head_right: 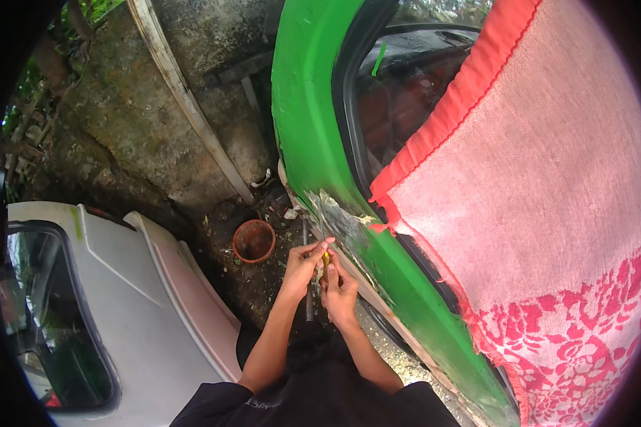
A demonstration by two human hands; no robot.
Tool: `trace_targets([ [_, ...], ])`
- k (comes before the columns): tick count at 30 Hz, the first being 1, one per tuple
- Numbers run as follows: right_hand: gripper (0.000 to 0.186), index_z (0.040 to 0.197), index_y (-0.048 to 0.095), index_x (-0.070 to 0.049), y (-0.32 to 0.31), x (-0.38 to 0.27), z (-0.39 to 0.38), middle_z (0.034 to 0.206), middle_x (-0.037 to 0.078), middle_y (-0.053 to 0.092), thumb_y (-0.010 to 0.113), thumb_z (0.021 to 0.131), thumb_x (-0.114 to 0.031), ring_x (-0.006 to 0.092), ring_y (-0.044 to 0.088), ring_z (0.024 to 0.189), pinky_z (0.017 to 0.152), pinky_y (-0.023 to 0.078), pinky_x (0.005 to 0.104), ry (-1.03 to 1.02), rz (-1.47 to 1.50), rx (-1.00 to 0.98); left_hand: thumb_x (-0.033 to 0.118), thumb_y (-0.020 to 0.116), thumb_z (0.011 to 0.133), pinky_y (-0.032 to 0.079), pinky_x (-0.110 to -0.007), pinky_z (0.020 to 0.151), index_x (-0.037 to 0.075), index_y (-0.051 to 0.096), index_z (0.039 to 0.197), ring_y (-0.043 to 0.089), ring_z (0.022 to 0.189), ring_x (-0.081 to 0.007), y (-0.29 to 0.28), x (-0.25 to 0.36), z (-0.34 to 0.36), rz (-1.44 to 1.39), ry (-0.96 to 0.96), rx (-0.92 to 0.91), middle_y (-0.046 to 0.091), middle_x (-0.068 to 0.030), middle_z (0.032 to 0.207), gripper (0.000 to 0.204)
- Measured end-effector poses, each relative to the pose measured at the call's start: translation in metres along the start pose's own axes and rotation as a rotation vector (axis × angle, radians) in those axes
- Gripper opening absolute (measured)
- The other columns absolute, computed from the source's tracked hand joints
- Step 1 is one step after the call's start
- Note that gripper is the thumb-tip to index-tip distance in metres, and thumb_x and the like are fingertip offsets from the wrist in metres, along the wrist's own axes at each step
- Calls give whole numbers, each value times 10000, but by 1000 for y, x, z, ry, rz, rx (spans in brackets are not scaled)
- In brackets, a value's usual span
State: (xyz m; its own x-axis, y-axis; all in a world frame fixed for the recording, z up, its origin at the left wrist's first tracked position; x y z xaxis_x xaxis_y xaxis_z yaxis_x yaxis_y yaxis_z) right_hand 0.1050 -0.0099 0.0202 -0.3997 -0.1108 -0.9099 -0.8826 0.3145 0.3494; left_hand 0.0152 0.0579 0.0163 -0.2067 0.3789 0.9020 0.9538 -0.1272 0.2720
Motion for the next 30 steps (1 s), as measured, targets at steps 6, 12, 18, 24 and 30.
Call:
trace_targets([
  [6, 397, 1430, 469, -106, -17, 11, -19, 647, -2, 468, 446, 1050, -217, 33, 328, 394, 343, 256, 208, -10, 52, 7, 217, 697, 912, 232, -207, 454, 75, 733, 1125, 334, 565, -5, 8, 8, -17, 86, 95, -4, 528, 73, 705, 259],
  [12, 408, 1413, 480, -92, -19, 20, -15, 631, 4, 465, 435, 1053, -278, 51, 338, 382, 338, 245, 214, 66, 193, -3, 215, 692, 919, 272, -206, 464, 84, 744, 1097, 396, 596, -18, 9, -13, -14, 46, 25, -8, 583, 62, 749, 227],
  [18, 381, 938, 542, -59, -32, 48, -6, 630, 18, 470, 407, 1050, -396, 84, 363, 383, 344, 277, 233, 107, 181, -129, 203, 667, 932, 380, -222, 509, 21, 756, 954, 529, 675, -52, 2, -18, -12, 167, 222, -12, 644, -3, 787, 204],
  [24, 617, 795, 464, -114, -34, 86, -4, 596, -3, 435, 242, 987, -657, 105, 323, 411, 382, 246, 263, 252, 277, -260, 167, 687, 911, 398, -254, 459, 1, 756, 938, 522, 513, -70, 10, -17, -22, 279, 170, -31, 657, -30, 719, 182],
  [30, 533, 684, 427, -140, -46, 102, 7, 532, -30, 384, 250, 1003, -529, 109, 312, 406, 385, 236, 253, 247, 147, 16, 176, 708, 891, 438, -289, 443, 18, 761, 971, 535, 411, -104, 12, -19, -14, 485, 279, -4, 712, -72, 699, 184],
])
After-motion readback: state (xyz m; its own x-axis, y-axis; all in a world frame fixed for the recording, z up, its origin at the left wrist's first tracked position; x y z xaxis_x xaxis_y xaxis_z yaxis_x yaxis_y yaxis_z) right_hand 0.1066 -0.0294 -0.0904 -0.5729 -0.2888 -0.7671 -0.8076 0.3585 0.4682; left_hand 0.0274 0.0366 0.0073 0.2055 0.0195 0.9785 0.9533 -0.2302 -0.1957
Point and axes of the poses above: each hand's wrist, its own z-axis towards the middle knuckle, its own y-axis out of the palm, x = y × z, the point moved 5 cm from there along z, towards the middle knuckle
